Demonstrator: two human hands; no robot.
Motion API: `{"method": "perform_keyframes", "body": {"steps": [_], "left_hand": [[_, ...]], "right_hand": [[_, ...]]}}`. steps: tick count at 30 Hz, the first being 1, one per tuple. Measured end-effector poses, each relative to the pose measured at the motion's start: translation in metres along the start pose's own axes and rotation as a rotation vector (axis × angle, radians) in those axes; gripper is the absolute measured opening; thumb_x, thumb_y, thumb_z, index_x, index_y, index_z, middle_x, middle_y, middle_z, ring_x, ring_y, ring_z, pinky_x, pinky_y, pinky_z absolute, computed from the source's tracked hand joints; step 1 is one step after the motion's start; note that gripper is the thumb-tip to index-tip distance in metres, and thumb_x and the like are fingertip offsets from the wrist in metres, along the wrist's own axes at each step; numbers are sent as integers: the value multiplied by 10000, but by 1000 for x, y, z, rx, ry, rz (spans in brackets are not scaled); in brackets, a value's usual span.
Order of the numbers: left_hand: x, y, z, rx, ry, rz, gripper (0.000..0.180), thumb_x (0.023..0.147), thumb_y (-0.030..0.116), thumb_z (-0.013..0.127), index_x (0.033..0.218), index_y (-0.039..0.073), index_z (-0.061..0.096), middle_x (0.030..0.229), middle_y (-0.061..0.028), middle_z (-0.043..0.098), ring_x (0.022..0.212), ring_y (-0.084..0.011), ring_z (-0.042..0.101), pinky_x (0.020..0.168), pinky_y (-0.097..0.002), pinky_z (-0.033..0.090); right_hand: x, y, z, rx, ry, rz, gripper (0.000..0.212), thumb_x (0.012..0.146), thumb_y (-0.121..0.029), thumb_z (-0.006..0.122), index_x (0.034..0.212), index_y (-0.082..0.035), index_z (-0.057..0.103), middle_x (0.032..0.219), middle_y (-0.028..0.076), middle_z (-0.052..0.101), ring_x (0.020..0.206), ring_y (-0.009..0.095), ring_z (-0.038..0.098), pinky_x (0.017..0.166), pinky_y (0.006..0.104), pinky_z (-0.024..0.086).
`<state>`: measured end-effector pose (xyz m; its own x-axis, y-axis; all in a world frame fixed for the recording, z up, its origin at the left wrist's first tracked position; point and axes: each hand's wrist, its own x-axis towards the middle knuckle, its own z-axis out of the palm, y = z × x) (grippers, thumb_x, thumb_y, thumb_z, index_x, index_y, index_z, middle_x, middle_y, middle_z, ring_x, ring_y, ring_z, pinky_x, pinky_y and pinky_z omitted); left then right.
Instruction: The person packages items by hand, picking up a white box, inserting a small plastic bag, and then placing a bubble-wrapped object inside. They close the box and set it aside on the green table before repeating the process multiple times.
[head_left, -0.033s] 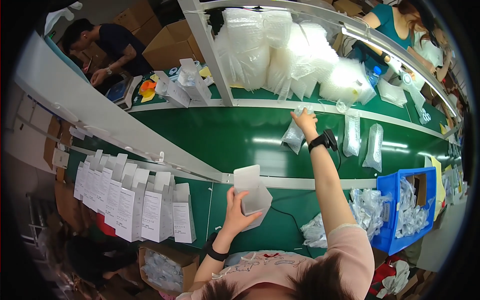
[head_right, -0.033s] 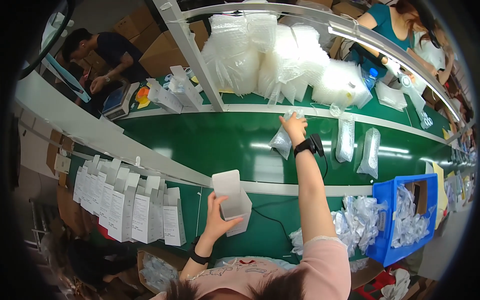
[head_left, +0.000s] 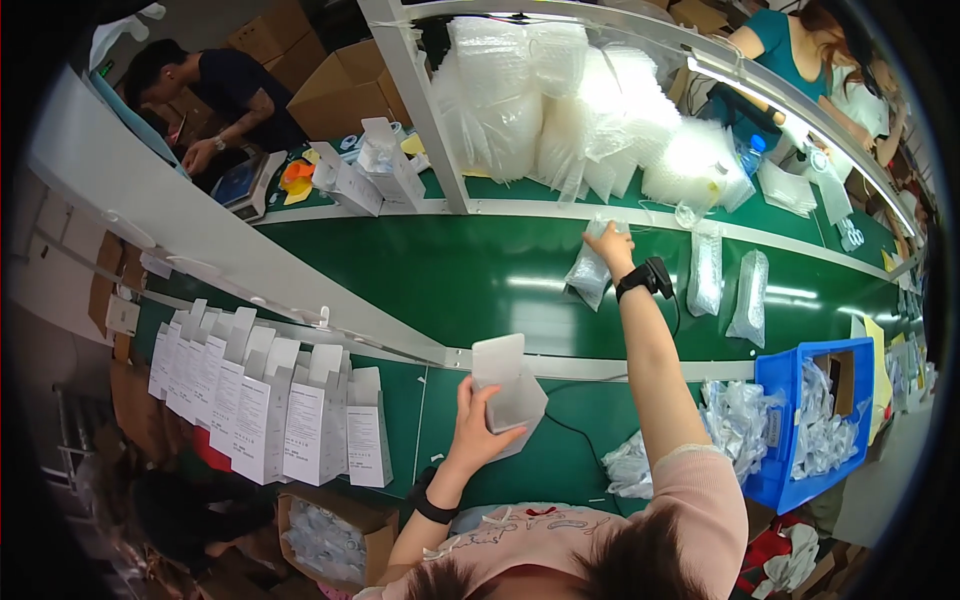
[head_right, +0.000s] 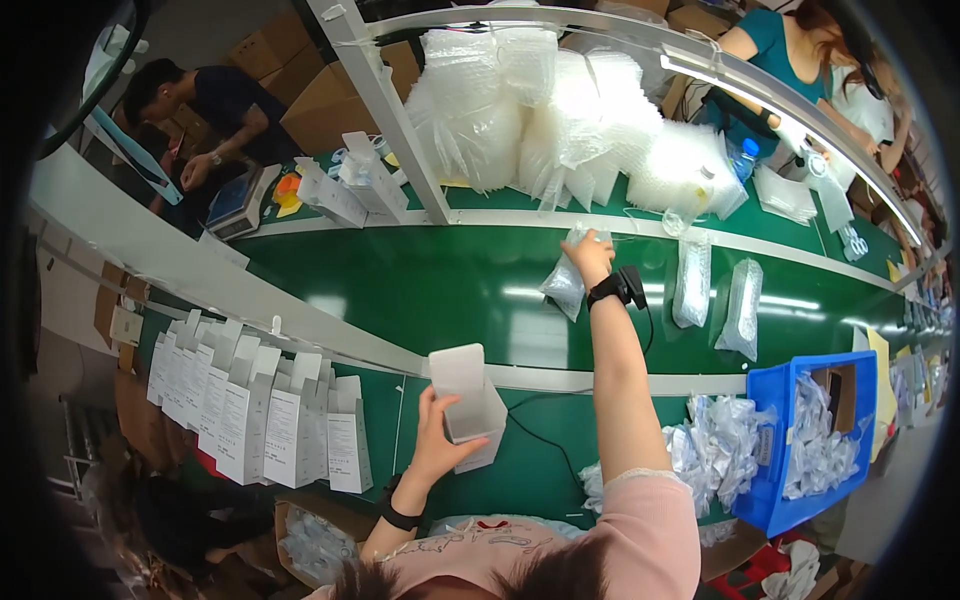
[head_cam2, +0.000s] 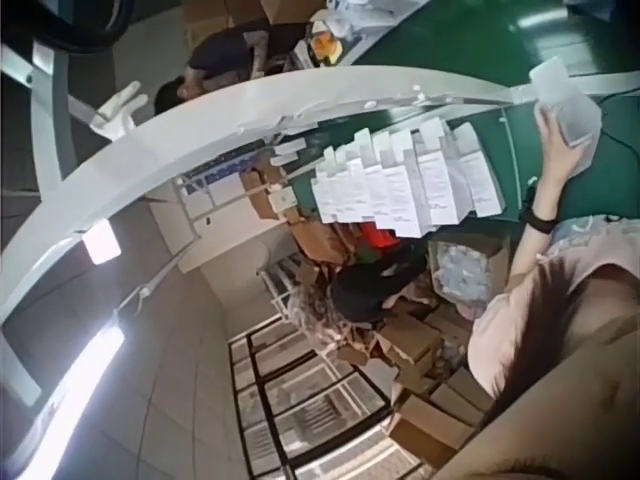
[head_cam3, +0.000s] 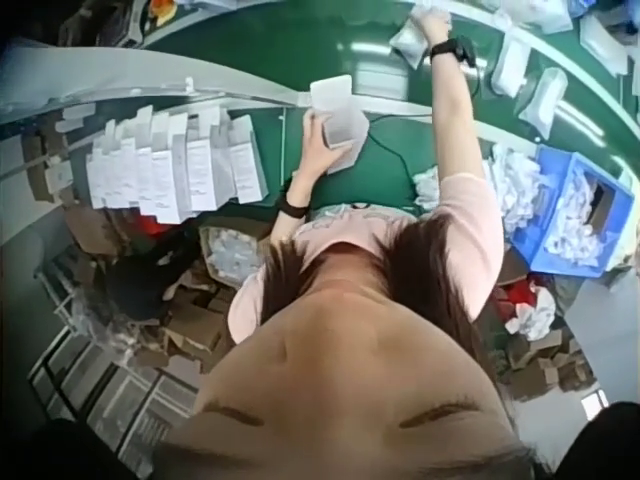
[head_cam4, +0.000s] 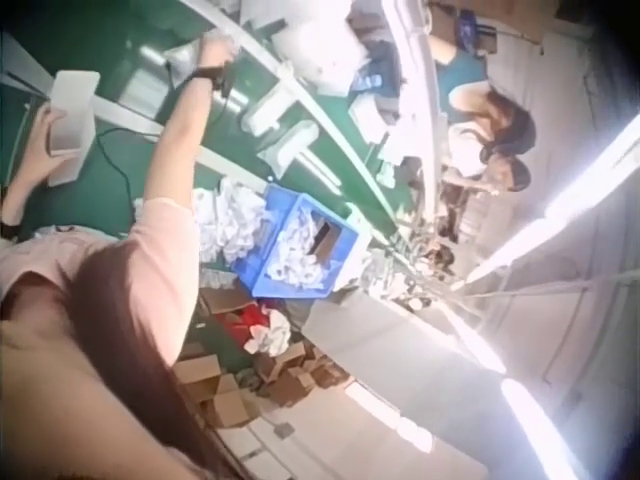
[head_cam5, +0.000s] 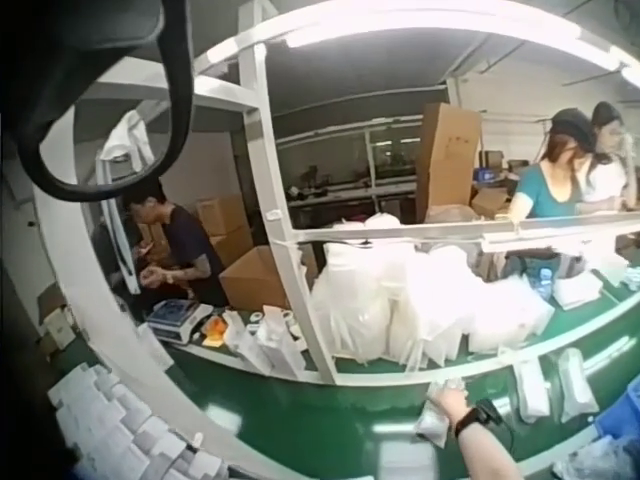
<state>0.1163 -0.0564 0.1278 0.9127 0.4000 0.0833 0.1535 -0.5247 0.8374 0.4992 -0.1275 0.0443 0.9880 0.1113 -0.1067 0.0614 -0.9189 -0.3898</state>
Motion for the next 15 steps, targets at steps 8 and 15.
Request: {"method": "perform_keyframes", "body": {"steps": [8, 15], "left_hand": [[3, -15, 26, -5, 97, 117, 735, 540, 142, 811, 1076, 97, 310, 1283, -237, 298, 1147, -375, 386, 933, -429, 344], [0, -18, 41, -159, 176, 154, 712, 563, 66, 784, 1024, 101, 242, 1299, -265, 273, 1125, -419, 391, 911, -445, 364]], "right_hand": [[-12, 24, 19, 669, -228, 37, 734, 739, -283, 635, 1329, -93, 241, 1090, 196, 506, 946, 337, 521, 798, 409, 450], [-157, 45, -78, 2090, -772, 41, 531, 780, -117, 587, 1241, -71, 328, 1052, 102, 525, 920, 222, 533, 770, 346, 474]]}}
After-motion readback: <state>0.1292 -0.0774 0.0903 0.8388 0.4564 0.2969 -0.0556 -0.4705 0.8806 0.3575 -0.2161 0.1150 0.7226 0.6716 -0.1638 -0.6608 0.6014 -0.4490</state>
